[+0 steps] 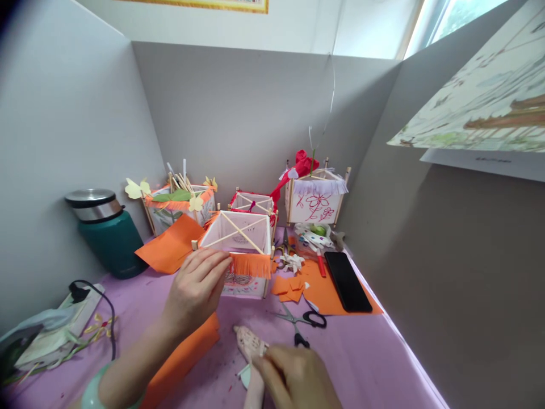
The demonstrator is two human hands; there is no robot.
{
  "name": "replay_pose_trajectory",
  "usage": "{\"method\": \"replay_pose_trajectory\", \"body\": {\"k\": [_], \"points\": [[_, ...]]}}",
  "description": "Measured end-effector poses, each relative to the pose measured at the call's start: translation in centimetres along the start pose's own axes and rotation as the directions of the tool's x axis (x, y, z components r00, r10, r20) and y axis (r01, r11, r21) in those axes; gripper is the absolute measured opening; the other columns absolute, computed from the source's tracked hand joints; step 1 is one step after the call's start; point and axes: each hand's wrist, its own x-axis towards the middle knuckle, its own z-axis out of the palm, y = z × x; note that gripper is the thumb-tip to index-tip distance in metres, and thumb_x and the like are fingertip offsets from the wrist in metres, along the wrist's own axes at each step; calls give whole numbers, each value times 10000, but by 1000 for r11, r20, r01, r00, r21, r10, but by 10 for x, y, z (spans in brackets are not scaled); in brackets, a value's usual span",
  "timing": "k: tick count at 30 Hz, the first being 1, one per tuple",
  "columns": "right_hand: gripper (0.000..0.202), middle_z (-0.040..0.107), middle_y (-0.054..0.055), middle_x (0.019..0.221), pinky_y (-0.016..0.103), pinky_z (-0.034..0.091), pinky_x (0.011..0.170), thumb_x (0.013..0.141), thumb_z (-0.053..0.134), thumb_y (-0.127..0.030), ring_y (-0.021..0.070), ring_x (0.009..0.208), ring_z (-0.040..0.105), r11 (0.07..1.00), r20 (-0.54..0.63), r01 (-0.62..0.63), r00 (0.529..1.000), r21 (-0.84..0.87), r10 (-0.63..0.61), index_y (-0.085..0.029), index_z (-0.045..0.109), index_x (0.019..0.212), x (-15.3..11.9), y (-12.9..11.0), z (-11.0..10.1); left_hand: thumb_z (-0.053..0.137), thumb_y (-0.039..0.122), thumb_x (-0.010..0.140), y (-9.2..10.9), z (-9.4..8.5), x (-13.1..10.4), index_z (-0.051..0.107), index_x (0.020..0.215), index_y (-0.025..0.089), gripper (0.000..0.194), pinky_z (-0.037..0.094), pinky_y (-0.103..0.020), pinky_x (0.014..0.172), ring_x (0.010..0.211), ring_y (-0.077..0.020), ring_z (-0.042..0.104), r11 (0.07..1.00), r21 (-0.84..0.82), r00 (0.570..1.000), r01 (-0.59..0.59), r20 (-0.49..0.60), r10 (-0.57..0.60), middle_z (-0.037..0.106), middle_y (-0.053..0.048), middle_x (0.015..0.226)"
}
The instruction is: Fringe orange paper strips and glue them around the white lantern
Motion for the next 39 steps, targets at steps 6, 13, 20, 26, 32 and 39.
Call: {"method": "replay_pose_trajectory", "body": {"k": [6, 13, 20, 26, 32, 39], "points": [[282, 641, 138, 1138, 409, 448, 869, 903, 504, -181, 263, 1025, 567, 779, -299, 388, 765, -493, -571, -122, 618, 1154, 66, -14, -22, 525, 58, 820, 0, 4, -1, 610, 1094, 130, 297, 432, -454, 942, 1031, -253, 578, 999, 31, 999, 25, 41, -27, 681, -115, 1076], [370, 631, 122, 1216, 440, 399, 909, 877, 517, -107, 276, 1097, 528, 669, -346, 340, 654, -661, -673, -123, 562, 1244, 87, -14, -10, 526, 58, 816, -1, 9, 0, 620, 1073, 127, 283, 425, -444, 943, 1006, -248, 579, 998, 44, 998, 42, 43, -44, 683, -110, 1051], [343, 676, 86, 1130, 425, 396, 916, 845, 565, -121, 241, 1063, 563, 689, -476, 362, 521, -628, -708, -188, 599, 1180, 80, -23, -12, 521, 79, 826, -1, 9, 5, 627, 1066, 156, 274, 438, -433, 911, 970, -240, 571, 998, 36, 998, 54, 40, -55, 676, -104, 1017], [357, 636, 108, 1220, 442, 341, 954, 894, 536, -188, 246, 1109, 533, 681, -361, 323, 658, -658, -661, -136, 566, 1245, 97, -21, -4, 503, 79, 832, -1, 6, 6, 635, 1051, 155, 267, 445, -421, 890, 940, -236, 569, 998, 59, 998, 36, 51, -39, 670, -105, 978], [344, 638, 107, 1217, 445, 321, 963, 907, 528, -201, 245, 1102, 521, 672, -349, 293, 677, -681, -648, -132, 574, 1240, 103, -14, 0, 515, 79, 830, -3, 8, 5, 635, 1046, 148, 257, 436, -420, 900, 947, -238, 576, 997, 70, 998, 14, 62, -19, 674, -104, 1001], [360, 637, 122, 1193, 443, 324, 955, 899, 529, -210, 253, 1080, 520, 677, -353, 259, 696, -689, -625, -128, 568, 1248, 107, -14, 3, 515, 80, 832, -4, 9, 5, 627, 1067, 142, 268, 438, -416, 893, 939, -237, 574, 997, 79, 999, 7, 44, -10, 676, -103, 991]]}}
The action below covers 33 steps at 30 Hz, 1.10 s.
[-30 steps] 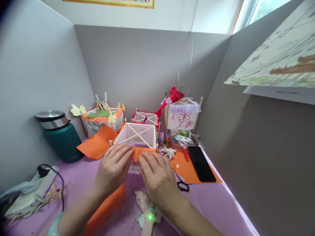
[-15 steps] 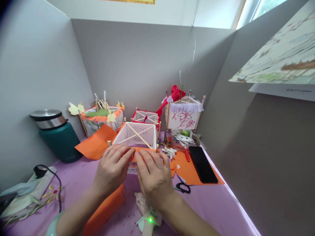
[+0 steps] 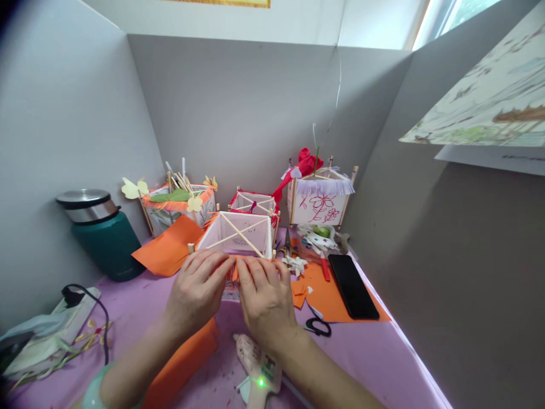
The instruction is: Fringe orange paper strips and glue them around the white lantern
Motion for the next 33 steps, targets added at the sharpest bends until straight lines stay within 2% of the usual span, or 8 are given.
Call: {"method": "replay_pose_trajectory", "body": {"k": [15, 18, 21, 23, 25, 28, 29, 33], "points": [[392, 626, 128, 1182, 466, 307, 958, 878, 533, -169, 267, 1087, 494, 998, -38, -14, 999, -63, 11, -135, 543, 1268, -6, 0, 16, 508, 61, 822, -6, 7, -10, 584, 1168, 124, 360, 430, -449, 965, 1054, -260, 565, 997, 18, 997, -73, 20, 73, 661, -130, 1097], [411, 611, 132, 1216, 478, 306, 983, 876, 532, -167, 273, 1122, 485, 999, -5, -6, 1000, -43, 6, -128, 530, 1285, -8, 0, 12, 523, 68, 809, -6, 0, -12, 557, 1205, 133, 403, 398, -483, 1014, 1111, -272, 547, 996, -58, 996, -61, 55, 65, 640, -134, 1151], [420, 577, 150, 1266, 491, 311, 1015, 877, 547, -207, 283, 1176, 466, 1000, 26, 5, 1000, 15, -6, -117, 524, 1286, -11, 0, -2, 554, 107, 801, -7, -18, -13, 494, 1276, 120, 479, 369, -494, 1054, 1190, -279, 502, 977, -213, 994, -7, 101, 29, 586, -159, 1238], [420, 571, 169, 1267, 504, 330, 1014, 875, 563, -251, 294, 1185, 469, 997, 5, 27, 1000, 70, -28, -100, 532, 1266, -11, 1, -14, 572, 124, 799, -8, -31, -13, 482, 1283, 111, 492, 392, -482, 1040, 1196, -279, 499, 955, -293, 998, 39, 57, -23, 568, -172, 1257], [405, 591, 176, 1232, 508, 361, 996, 872, 572, -263, 297, 1168, 489, 990, -65, 57, 997, 131, -49, -94, 544, 1239, -11, 2, -24, 565, 100, 803, -10, -40, -13, 535, 1214, 122, 413, 445, -450, 982, 1128, -259, 549, 942, -321, 992, 99, -47, -120, 609, -155, 1187], [320, 643, 149, 1141, 476, 419, 944, 864, 558, -160, 270, 1092, 546, 981, -175, 71, 984, 182, -38, -118, 583, 1180, -6, 3, -30, 560, 36, 797, -11, -40, -7, 619, 1036, 161, 276, 503, -373, 872, 942, -199, 623, 952, -258, 946, 164, -232, -226, 678, -85, 982], [303, 658, 139, 1108, 459, 435, 921, 858, 544, -114, 261, 1060, 561, 980, -186, 73, 982, 186, -38, -122, 600, 1156, -3, 3, -30, 572, 36, 792, -10, -37, -5, 628, 1008, 164, 257, 510, -362, 852, 910, -192, 628, 963, -227, 950, 144, -242, -199, 684, -74, 949], [276, 686, 127, 1029, 403, 455, 847, 863, 499, -57, 247, 975, 575, 979, -148, 88, 987, 182, -61, -97, 643, 1095, 6, 3, -16, 537, 55, 825, -8, -18, 7, 641, 1002, 146, 225, 505, -398, 855, 930, -222, 619, 993, -109, 993, 40, -102, -52, 691, -94, 969]]}}
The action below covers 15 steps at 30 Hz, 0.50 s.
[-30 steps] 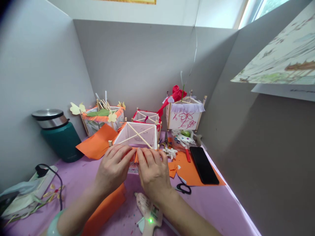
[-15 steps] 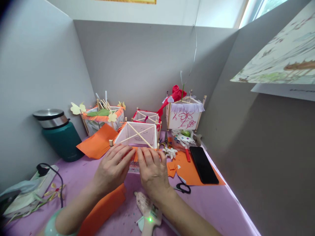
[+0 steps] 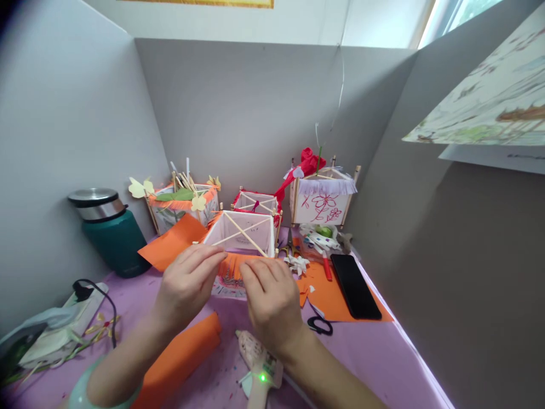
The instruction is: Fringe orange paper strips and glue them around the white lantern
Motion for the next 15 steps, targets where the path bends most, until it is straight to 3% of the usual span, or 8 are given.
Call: {"method": "replay_pose_trajectory", "body": {"k": [7, 15], "points": [[244, 690, 121, 1065, 404, 412, 797, 911, 514, -157, 268, 956, 549, 983, 65, -33, 997, -179, 45, -96, 660, 1096, 0, 6, 20, 513, 107, 861, -7, 15, -2, 652, 1015, 102, 207, 510, -424, 837, 948, -260, 608, 991, 107, 992, -84, 101, 73, 696, -121, 996], [238, 711, 95, 1056, 393, 390, 776, 922, 494, -137, 244, 938, 576, 986, -45, -27, 999, -166, 20, -126, 668, 1085, -8, 12, 32, 537, 66, 840, -20, 24, -13, 636, 1059, 111, 244, 524, -394, 826, 946, -246, 611, 990, 57, 991, -132, 28, 131, 700, -116, 993]]}}
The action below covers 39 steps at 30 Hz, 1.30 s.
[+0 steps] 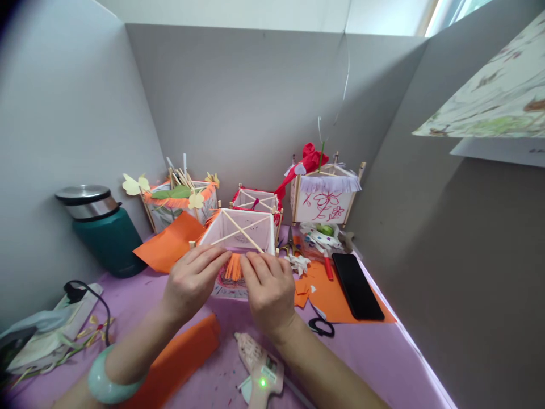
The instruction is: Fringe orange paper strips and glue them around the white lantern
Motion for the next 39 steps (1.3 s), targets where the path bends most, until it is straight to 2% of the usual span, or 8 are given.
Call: {"method": "replay_pose_trajectory", "body": {"k": [4, 8, 13, 16, 18, 22, 26, 39], "points": [[261, 709, 95, 1079, 397, 390, 784, 902, 519, -107, 238, 961, 598, 1000, -50, 24, 998, 1, -24, -137, 649, 1126, -5, 3, 8, 548, 35, 817, -6, 7, -8, 604, 1136, 119, 335, 526, -407, 842, 981, -253, 609, 999, -22, 999, -44, -31, 43, 695, -122, 1041], [305, 686, 119, 1127, 418, 415, 825, 868, 551, -101, 261, 1013, 593, 1000, 3, 12, 1000, 26, -12, -124, 626, 1163, -5, 0, 1, 561, 0, 782, -2, 5, -10, 574, 1182, 80, 408, 507, -430, 905, 1044, -271, 594, 999, -22, 999, -44, 7, 44, 682, -153, 1080], [341, 619, 174, 1211, 447, 446, 920, 854, 581, -127, 281, 1115, 549, 979, -21, -30, 999, 200, 35, -96, 597, 1193, 2, 3, -34, 593, 39, 768, 10, -24, -4, 520, 1251, 71, 490, 458, -459, 985, 1172, -287, 532, 984, -167, 998, 55, 27, -52, 588, -197, 1247], [312, 656, 140, 1110, 396, 469, 915, 858, 548, -68, 230, 1048, 591, 955, -99, -118, 984, 273, 150, -121, 610, 1159, 11, 10, -51, 592, 26, 771, 12, -43, 8, 581, 1163, 105, 400, 490, -412, 936, 1068, -237, 592, 958, -232, 977, 168, -91, -193, 644, -151, 1126], [267, 673, 119, 1038, 350, 490, 870, 865, 543, -62, 207, 979, 614, 953, -71, -135, 985, 270, 159, -124, 635, 1108, 17, 13, -53, 590, 24, 784, 11, -46, 18, 629, 1058, 136, 299, 514, -367, 877, 966, -196, 621, 953, -232, 966, 196, -121, -228, 675, -105, 1021], [205, 691, 99, 959, 319, 489, 728, 901, 510, -106, 207, 859, 612, 990, 105, -39, 994, 139, 24, -121, 676, 1019, 26, 8, -39, 545, 88, 847, 6, -29, 33, 653, 967, 158, 176, 537, -355, 781, 882, -191, 624, 971, -215, 995, 100, 50, -91, 692, -82, 942], [215, 702, 85, 916, 317, 442, 666, 918, 487, -134, 221, 835, 582, 999, 189, 8, 982, -39, 0, -129, 691, 987, 26, 3, -23, 498, 135, 883, 6, -8, 31, 655, 974, 177, 187, 548, -351, 759, 866, -194, 644, 986, -160, 993, 56, 108, -39, 701, -81, 914], [215, 710, 79, 916, 326, 417, 697, 910, 512, -142, 210, 809, 546, 997, 87, 14, 996, -74, -8, -127, 692, 1027, 10, 11, -4, 498, 91, 866, -2, 16, 9, 629, 1031, 140, 216, 540, -342, 756, 856, -196, 664, 995, -95, 999, -23, 29, 25, 718, -99, 952]]}}
